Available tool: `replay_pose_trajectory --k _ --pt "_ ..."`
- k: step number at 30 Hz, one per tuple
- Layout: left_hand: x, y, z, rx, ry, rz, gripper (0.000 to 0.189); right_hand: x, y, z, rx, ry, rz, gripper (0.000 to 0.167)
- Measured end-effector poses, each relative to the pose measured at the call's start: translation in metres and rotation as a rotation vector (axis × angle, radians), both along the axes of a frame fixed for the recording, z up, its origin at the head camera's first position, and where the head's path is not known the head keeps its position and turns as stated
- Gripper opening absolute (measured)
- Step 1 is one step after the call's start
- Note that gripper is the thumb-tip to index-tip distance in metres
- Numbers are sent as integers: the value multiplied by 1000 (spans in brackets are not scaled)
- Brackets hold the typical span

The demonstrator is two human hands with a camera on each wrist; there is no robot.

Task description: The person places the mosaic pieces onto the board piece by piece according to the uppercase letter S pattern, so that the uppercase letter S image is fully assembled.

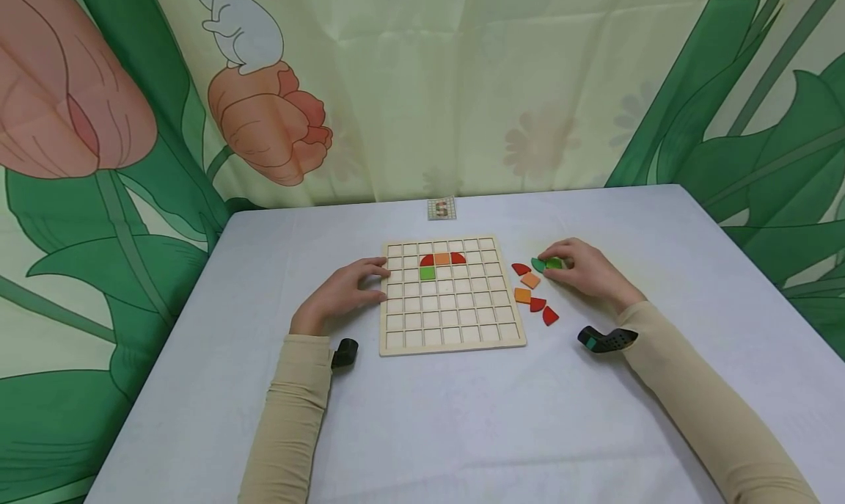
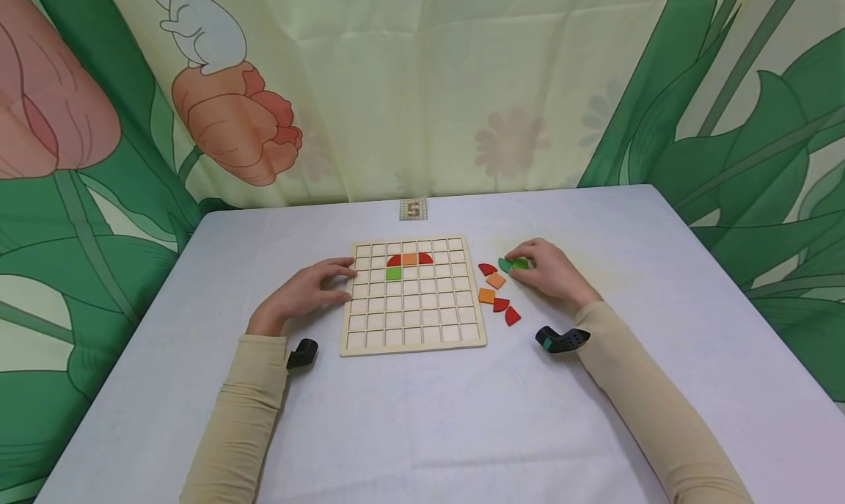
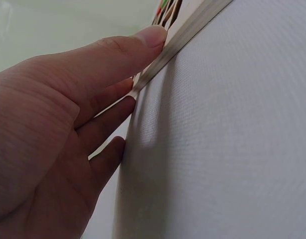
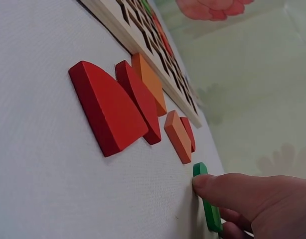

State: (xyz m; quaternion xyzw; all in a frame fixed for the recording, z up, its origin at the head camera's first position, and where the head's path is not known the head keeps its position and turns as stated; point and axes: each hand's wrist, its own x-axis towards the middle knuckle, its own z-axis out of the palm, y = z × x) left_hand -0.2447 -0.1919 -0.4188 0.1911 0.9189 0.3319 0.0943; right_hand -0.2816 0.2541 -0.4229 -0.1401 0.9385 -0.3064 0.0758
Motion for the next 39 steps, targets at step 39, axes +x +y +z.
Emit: replay_pose_trajectory --k 39 --pt "1 0 2 -11 3 -5 46 4 -34 19 -34 185 61 33"
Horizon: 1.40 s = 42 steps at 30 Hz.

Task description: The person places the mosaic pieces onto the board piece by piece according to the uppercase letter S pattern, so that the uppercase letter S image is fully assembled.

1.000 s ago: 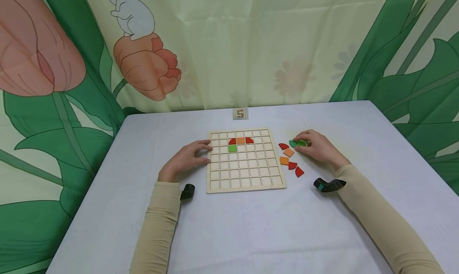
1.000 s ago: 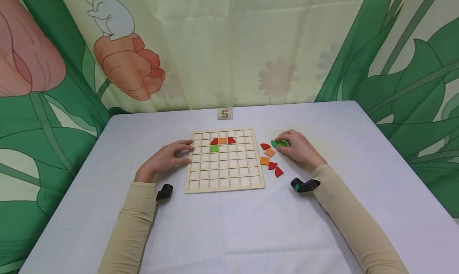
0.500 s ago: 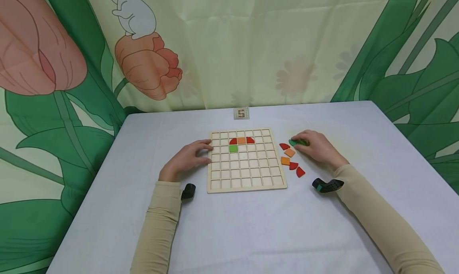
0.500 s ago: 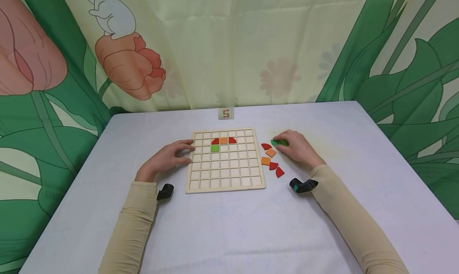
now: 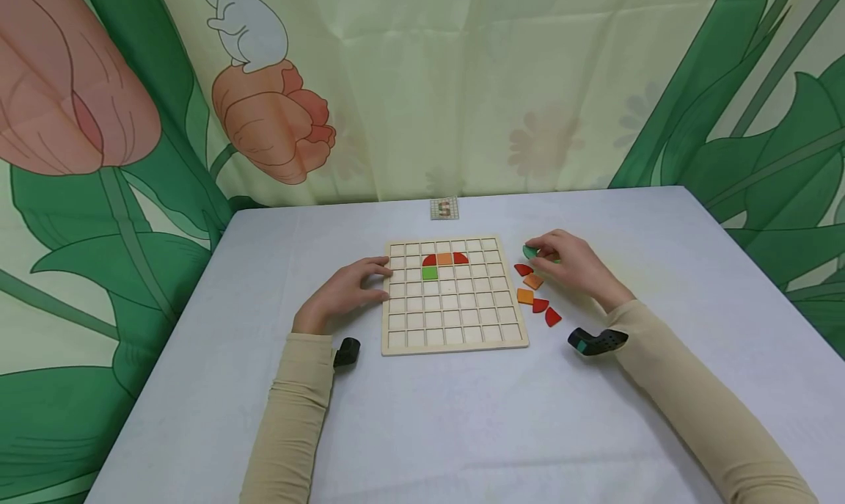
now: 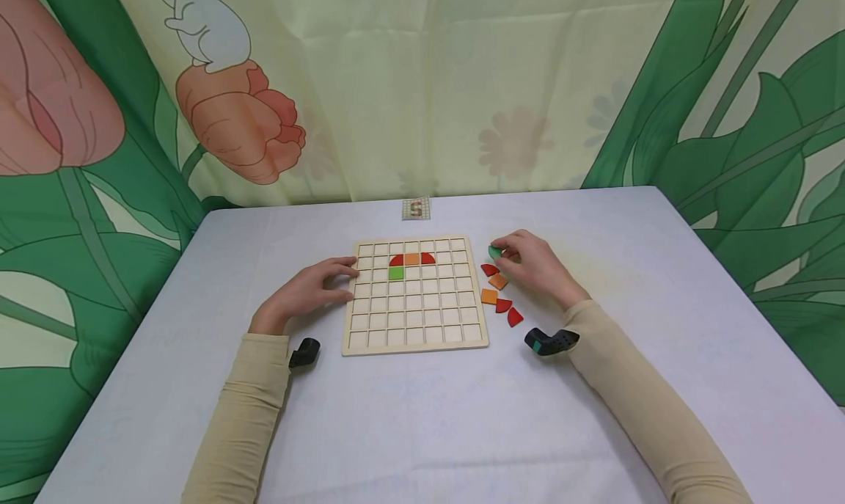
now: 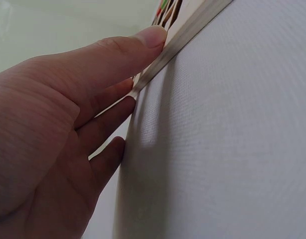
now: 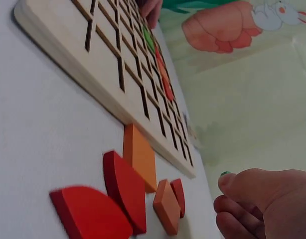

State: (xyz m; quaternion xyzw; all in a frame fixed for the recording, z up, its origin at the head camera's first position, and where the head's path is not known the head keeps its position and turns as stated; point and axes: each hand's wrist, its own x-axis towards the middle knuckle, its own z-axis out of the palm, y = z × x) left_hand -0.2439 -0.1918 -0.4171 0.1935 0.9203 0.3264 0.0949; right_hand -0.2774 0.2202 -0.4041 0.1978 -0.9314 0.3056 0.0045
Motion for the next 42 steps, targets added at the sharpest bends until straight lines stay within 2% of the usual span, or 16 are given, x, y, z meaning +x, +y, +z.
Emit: replay_pose_trajectory --k 8,15,24,28,36,42 --pt "0 -1 1 -1 5 4 46 6 -33 7 -32 -34 104 29" --pt "-1 -2 0 7 4 -2 45 13 -64 10 -54 -22 210 28" --pt "0 -1 0 6 -4 8 45 16 -96 9 4 -76 285 29" --pt "-1 0 -1 1 -3 10 44 15 -108 6 10 -55 327 26" --pt "-1 0 -1 2 1 4 44 14 -122 3 15 -57 333 25" --pt "0 1 0 -2 5 4 44 14 -130 0 43 -16 356 22"
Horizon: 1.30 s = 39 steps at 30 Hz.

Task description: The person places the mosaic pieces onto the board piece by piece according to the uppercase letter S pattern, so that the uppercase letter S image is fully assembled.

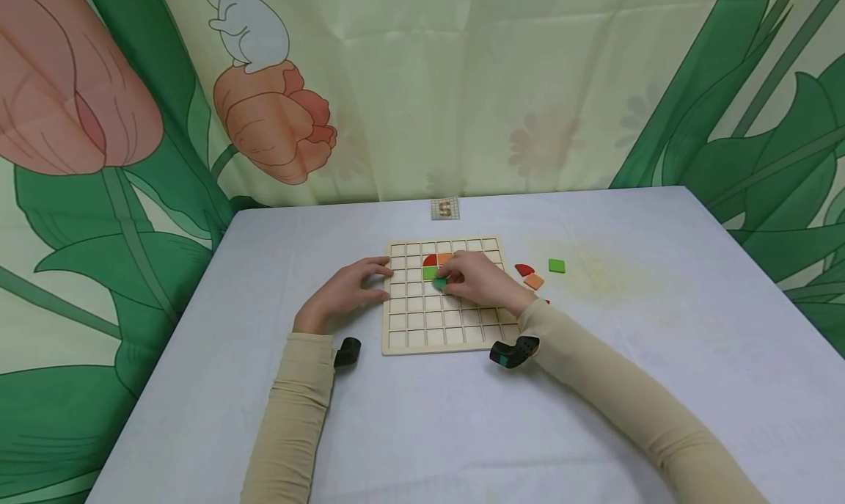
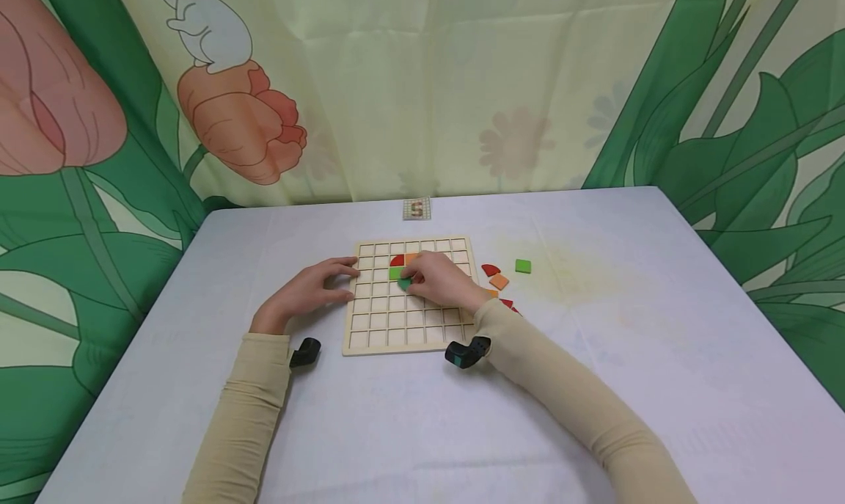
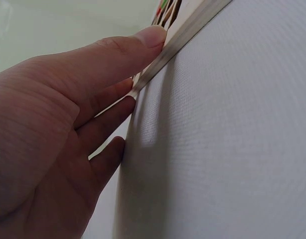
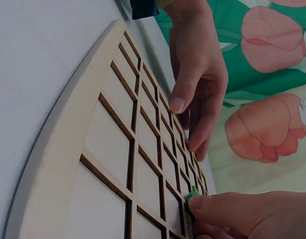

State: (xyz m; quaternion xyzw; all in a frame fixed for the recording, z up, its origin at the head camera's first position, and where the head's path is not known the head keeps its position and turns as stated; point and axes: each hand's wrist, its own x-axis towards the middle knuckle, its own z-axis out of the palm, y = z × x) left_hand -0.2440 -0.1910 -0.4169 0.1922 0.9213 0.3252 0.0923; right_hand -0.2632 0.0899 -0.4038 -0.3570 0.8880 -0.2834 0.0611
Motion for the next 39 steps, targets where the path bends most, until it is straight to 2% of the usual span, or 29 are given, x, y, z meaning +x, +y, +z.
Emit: replay_pose_trajectory --k 22,39 --pt "1 0 1 12 0 -5 44 3 -14 -4 18 49 16 20" --pt "-1 0 0 0 -4 -2 44 3 -14 -4 9 39 6 20"
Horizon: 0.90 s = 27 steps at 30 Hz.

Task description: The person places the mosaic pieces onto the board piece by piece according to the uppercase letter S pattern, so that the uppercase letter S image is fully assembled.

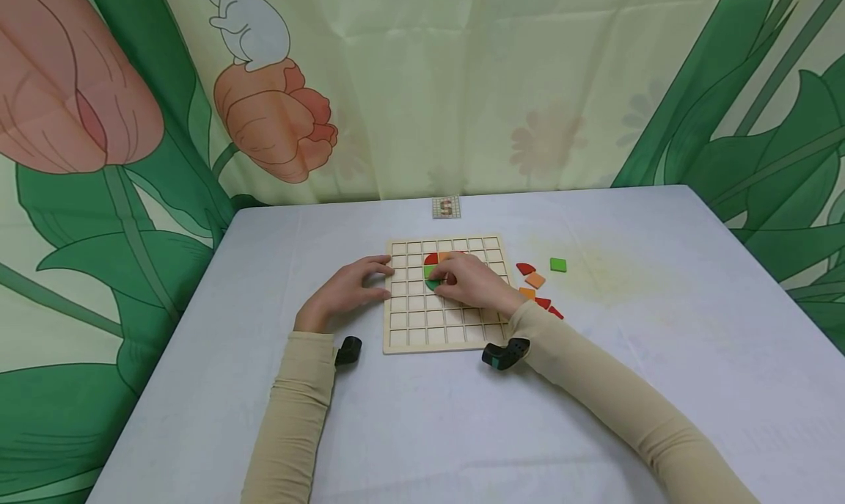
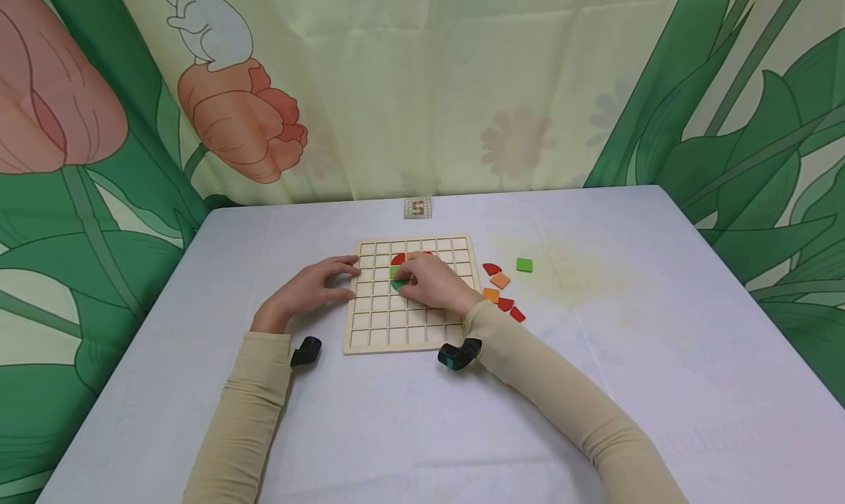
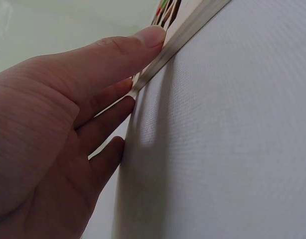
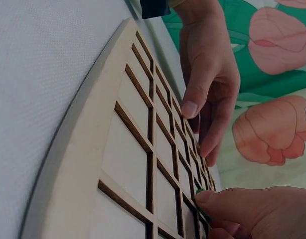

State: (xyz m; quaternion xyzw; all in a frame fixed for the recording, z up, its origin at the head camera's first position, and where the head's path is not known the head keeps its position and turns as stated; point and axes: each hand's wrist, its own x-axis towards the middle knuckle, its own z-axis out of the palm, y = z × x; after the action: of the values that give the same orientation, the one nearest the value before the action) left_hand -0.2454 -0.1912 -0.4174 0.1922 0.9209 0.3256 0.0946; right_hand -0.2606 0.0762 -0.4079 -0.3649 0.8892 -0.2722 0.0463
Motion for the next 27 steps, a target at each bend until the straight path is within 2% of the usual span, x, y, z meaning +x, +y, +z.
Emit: replay_pose_trajectory --k 27 --pt "0 0 -3 1 12 -2 45 -1 1 -4 -15 20 -20 17"
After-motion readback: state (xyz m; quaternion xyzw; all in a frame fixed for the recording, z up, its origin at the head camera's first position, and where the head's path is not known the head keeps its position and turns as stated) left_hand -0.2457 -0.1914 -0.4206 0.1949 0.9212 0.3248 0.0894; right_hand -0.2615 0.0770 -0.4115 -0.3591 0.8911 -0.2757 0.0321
